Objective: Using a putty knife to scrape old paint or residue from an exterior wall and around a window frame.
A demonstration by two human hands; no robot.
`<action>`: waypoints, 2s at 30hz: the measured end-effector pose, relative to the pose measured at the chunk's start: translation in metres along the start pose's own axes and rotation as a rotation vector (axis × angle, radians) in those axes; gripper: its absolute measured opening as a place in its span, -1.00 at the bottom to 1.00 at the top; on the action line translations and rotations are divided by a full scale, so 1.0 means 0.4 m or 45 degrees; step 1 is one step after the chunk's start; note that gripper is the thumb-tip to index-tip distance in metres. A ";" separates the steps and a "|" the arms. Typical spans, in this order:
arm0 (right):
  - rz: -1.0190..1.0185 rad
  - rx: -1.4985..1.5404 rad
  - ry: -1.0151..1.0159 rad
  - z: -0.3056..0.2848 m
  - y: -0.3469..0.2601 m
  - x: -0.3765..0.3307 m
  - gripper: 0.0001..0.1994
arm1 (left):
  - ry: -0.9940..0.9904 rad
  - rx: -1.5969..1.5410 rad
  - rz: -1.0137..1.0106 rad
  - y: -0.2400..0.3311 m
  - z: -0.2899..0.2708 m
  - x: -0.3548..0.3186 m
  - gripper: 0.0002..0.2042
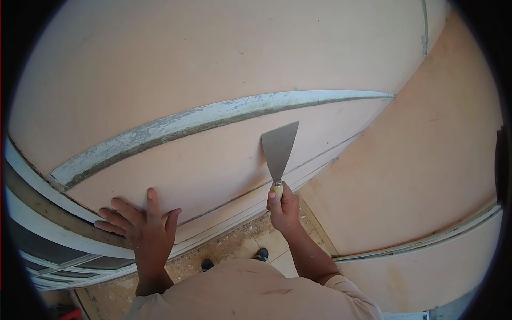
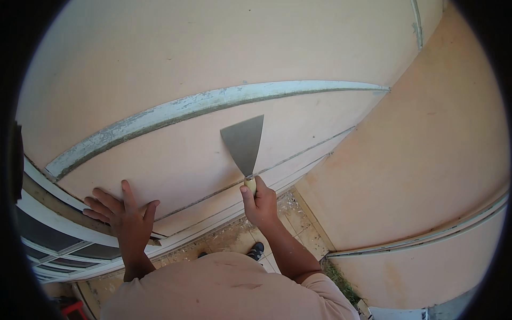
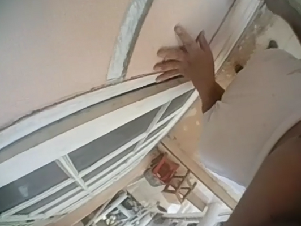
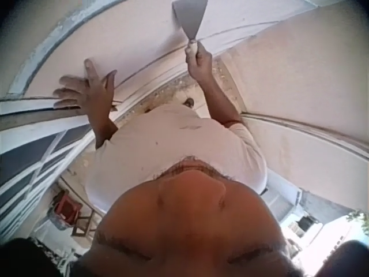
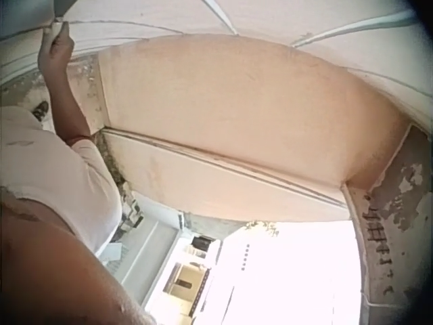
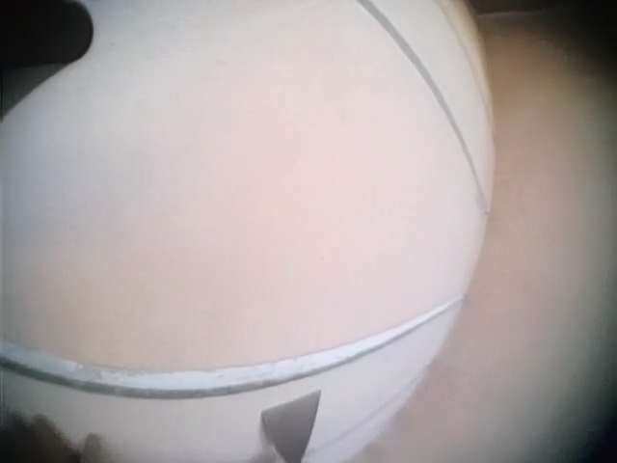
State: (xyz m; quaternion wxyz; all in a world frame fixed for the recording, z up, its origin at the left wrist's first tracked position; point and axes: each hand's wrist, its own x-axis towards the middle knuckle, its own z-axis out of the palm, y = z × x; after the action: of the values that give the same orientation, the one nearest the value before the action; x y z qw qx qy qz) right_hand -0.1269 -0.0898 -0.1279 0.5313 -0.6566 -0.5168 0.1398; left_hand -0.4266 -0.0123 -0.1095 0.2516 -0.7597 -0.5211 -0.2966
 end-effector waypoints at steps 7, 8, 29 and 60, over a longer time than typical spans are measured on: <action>0.185 0.033 0.011 0.059 0.117 -0.100 -0.71 | -0.032 0.050 0.045 0.006 -0.012 0.016 -0.03; 0.177 0.039 0.049 0.051 0.077 -0.081 -0.71 | -0.032 0.057 0.101 0.007 -0.011 0.017 -0.03; 0.619 -0.176 -0.280 0.175 0.278 -0.232 -0.59 | -0.012 0.173 0.139 -0.001 -0.019 0.041 0.10; 0.016 -0.052 0.188 -0.016 -0.052 -0.011 -0.70 | 0.035 0.190 0.145 -0.009 -0.010 0.035 0.07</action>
State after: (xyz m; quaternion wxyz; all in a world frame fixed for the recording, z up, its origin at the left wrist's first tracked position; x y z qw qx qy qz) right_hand -0.1352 -0.0990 -0.1093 0.5536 -0.6790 -0.4749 0.0836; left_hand -0.4267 -0.0049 -0.0965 0.3310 -0.7632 -0.4942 -0.2525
